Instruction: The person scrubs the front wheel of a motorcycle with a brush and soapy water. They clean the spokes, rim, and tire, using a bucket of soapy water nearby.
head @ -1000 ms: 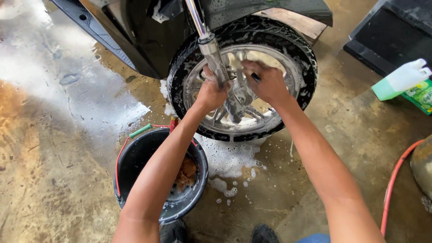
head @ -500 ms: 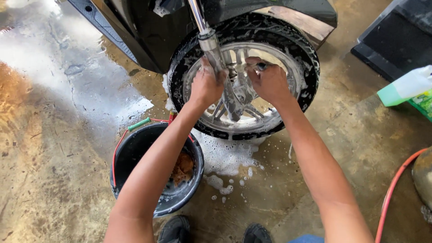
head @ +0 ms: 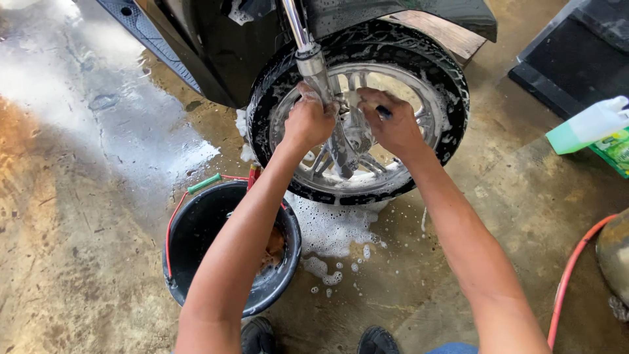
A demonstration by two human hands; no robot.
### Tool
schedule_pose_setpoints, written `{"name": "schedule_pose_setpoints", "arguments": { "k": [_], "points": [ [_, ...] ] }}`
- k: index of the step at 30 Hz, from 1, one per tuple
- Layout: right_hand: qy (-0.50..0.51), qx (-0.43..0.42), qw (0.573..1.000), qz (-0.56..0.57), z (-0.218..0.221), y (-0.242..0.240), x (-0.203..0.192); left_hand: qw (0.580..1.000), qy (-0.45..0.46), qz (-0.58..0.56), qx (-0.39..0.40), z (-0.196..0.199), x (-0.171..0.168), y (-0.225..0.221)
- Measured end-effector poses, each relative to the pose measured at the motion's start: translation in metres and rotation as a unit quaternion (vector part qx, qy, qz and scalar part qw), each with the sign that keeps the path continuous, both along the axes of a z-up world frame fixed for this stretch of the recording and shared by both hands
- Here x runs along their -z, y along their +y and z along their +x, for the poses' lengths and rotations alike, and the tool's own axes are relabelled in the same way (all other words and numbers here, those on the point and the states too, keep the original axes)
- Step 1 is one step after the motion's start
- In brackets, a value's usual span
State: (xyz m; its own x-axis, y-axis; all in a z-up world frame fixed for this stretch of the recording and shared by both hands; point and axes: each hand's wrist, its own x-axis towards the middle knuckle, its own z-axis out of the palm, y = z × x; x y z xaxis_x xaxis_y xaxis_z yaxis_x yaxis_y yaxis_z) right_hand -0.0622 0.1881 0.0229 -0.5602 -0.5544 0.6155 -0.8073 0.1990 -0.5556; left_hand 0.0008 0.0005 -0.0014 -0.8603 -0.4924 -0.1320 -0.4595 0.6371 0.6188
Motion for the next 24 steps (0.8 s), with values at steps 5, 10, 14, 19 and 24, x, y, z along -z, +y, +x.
{"name": "schedule_pose_setpoints", "arguments": {
  "k": [5, 10, 14, 19, 24],
  "points": [
    [0.085, 0.124, 0.965, 0.214, -0.008, 0.001, 0.015, 1.000, 0.011, 0.024, 0.007, 0.001, 0.008, 0.004],
    [0.048, 0.137, 0.985, 0.093, -0.002, -0.001, -0.001, 0.998, 0.051, 0.026, 0.003, 0.013, 0.001, 0.018],
    [0.085, 0.112, 0.978, 0.152, -0.010, 0.001, 0.008, 0.994, 0.088, 0.056, 0.017, 0.027, -0.010, 0.018],
    [0.016, 0.142, 0.987, 0.073, -0.013, 0.001, 0.024, 0.984, 0.171, 0.045, 0.031, 0.025, 0.008, 0.015],
    [0.098, 0.122, 0.944, 0.291, -0.019, 0.009, 0.021, 0.939, 0.313, -0.141, -0.006, 0.043, -0.016, 0.027]
  ]
}}
